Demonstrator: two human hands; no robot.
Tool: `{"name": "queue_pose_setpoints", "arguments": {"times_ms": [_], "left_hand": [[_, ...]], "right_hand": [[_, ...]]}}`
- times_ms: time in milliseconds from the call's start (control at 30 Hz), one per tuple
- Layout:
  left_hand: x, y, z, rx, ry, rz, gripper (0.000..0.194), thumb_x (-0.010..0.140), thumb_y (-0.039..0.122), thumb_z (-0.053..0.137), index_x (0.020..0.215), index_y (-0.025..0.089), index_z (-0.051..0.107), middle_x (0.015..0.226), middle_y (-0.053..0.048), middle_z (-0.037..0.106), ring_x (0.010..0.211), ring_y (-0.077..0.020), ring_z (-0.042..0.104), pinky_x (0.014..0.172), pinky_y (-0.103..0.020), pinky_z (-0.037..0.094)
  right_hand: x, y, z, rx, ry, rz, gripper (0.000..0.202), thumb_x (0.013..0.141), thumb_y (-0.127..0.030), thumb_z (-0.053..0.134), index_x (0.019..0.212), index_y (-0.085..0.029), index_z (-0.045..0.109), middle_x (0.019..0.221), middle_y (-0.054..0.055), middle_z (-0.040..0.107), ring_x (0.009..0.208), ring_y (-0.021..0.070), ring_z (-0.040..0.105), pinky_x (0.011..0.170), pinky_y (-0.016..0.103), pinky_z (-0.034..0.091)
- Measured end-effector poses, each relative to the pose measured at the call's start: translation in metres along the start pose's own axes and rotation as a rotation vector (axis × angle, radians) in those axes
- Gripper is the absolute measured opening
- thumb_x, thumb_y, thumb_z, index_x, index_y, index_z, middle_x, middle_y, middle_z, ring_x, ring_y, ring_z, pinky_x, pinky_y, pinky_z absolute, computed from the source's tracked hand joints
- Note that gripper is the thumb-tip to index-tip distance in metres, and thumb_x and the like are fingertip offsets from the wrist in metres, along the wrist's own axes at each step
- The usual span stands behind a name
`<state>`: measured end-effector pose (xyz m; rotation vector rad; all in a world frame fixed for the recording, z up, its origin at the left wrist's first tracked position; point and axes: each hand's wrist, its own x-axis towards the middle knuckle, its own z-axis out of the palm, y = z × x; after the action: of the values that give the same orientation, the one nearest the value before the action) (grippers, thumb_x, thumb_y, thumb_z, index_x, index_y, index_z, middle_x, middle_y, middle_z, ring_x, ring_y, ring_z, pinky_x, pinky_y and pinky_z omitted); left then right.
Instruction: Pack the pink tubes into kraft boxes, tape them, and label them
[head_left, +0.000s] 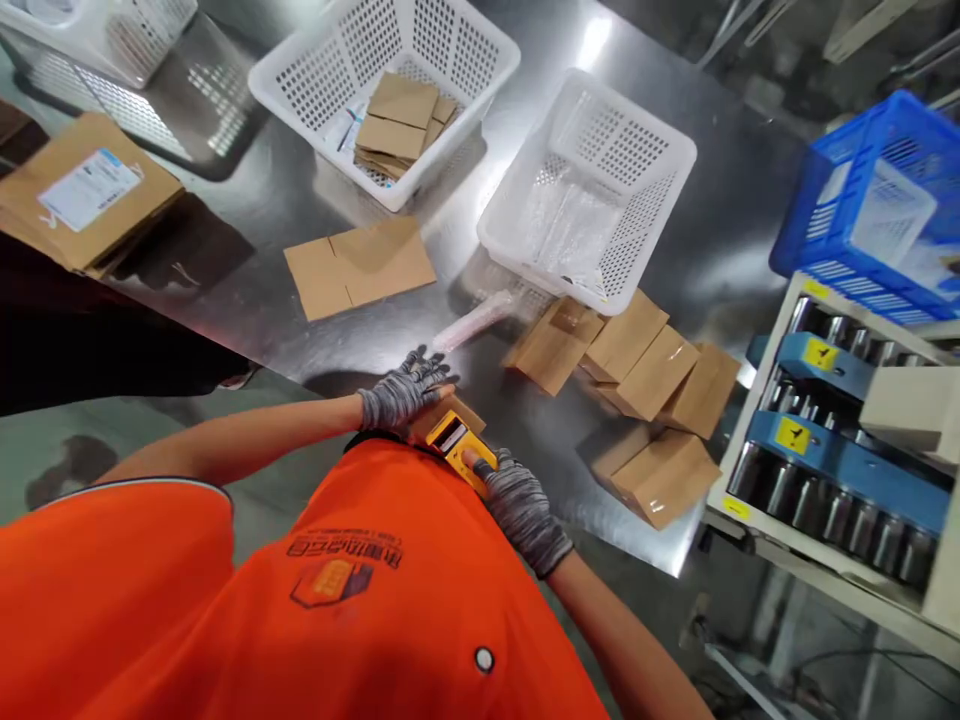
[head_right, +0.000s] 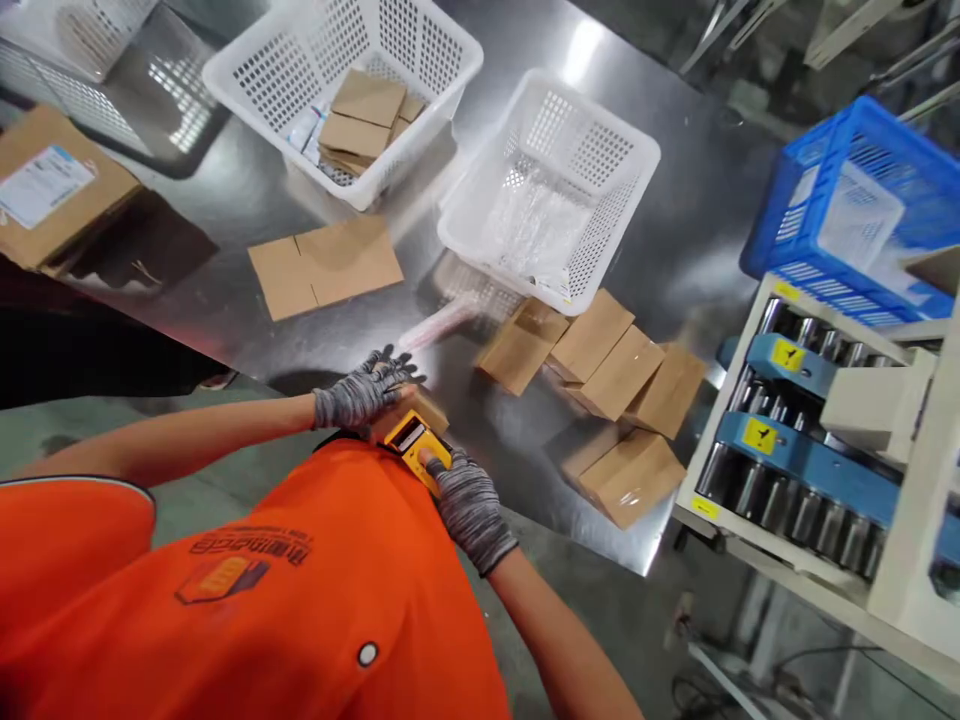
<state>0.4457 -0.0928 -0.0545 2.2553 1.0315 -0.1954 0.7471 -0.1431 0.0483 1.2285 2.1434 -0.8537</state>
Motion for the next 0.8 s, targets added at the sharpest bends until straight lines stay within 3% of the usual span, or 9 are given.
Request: {"name": "queue_pose_setpoints", "arguments": {"times_ms": [167, 300, 400, 567, 700, 800], "left_hand": [[0.005, -0.003, 0.009, -0.02, 0.033, -0.037, 0.121, 0.069, 0.041, 0.105, 0.178, 0.014, 0.06, 0.177, -0.031, 0.062, 0.165, -0.0593, 0.054, 0.14, -0.086, 0.032], [0.002, -0.012, 0.009, -0.023, 0.044, -0.016, 0.112, 0.069, 0.045, 0.103, 0.172, 0.017, 0.067, 0.173, -0.028, 0.066, 0.165, -0.0582, 0.054, 0.14, -0.084, 0.033], [0.0, -0.012, 0.009, 0.014, 0.033, 0.001, 0.112, 0.072, 0.048, 0.102, 0.174, 0.018, 0.066, 0.174, -0.028, 0.065, 0.166, -0.0593, 0.052, 0.14, -0.086, 0.029], [0.002, 0.007, 0.013, 0.066, 0.002, -0.039, 0.125, 0.074, 0.049, 0.102, 0.182, 0.011, 0.054, 0.185, -0.034, 0.052, 0.17, -0.0613, 0.045, 0.141, -0.085, 0.025], [0.011, 0.02, 0.023, 0.061, -0.034, 0.018, 0.11, 0.085, 0.057, 0.093, 0.179, 0.012, 0.059, 0.183, -0.033, 0.055, 0.167, -0.0595, 0.05, 0.139, -0.085, 0.028], [0.015, 0.016, 0.03, 0.114, -0.038, 0.063, 0.105, 0.087, 0.06, 0.089, 0.176, 0.012, 0.062, 0.179, -0.033, 0.059, 0.162, -0.0564, 0.055, 0.14, -0.083, 0.03]], "right_hand": [[-0.023, 0.015, -0.003, 0.062, 0.076, -0.05, 0.051, 0.117, -0.025, 0.059, 0.165, -0.024, 0.075, 0.141, 0.02, 0.083, 0.112, 0.0282, 0.083, 0.099, 0.035, 0.069], [-0.039, 0.039, -0.002, 0.006, 0.06, -0.095, 0.058, 0.106, -0.028, 0.074, 0.164, -0.023, 0.078, 0.145, 0.024, 0.082, 0.113, 0.0341, 0.083, 0.099, 0.041, 0.069], [-0.034, 0.054, 0.005, -0.037, -0.053, -0.022, 0.066, 0.1, -0.021, 0.079, 0.167, -0.023, 0.075, 0.145, 0.024, 0.082, 0.112, 0.0342, 0.084, 0.098, 0.041, 0.069], [-0.02, 0.059, 0.02, -0.028, -0.071, -0.022, 0.066, 0.109, -0.03, 0.08, 0.174, -0.025, 0.069, 0.152, 0.025, 0.08, 0.123, 0.0351, 0.084, 0.103, 0.041, 0.069], [-0.018, 0.058, 0.023, -0.021, -0.103, -0.03, 0.071, 0.107, -0.03, 0.084, 0.176, -0.027, 0.067, 0.155, 0.027, 0.078, 0.126, 0.0375, 0.084, 0.106, 0.048, 0.07], [-0.023, 0.059, 0.03, 0.007, -0.066, -0.06, 0.072, 0.106, -0.027, 0.087, 0.175, -0.024, 0.067, 0.152, 0.027, 0.079, 0.124, 0.0376, 0.084, 0.106, 0.049, 0.072]]}}
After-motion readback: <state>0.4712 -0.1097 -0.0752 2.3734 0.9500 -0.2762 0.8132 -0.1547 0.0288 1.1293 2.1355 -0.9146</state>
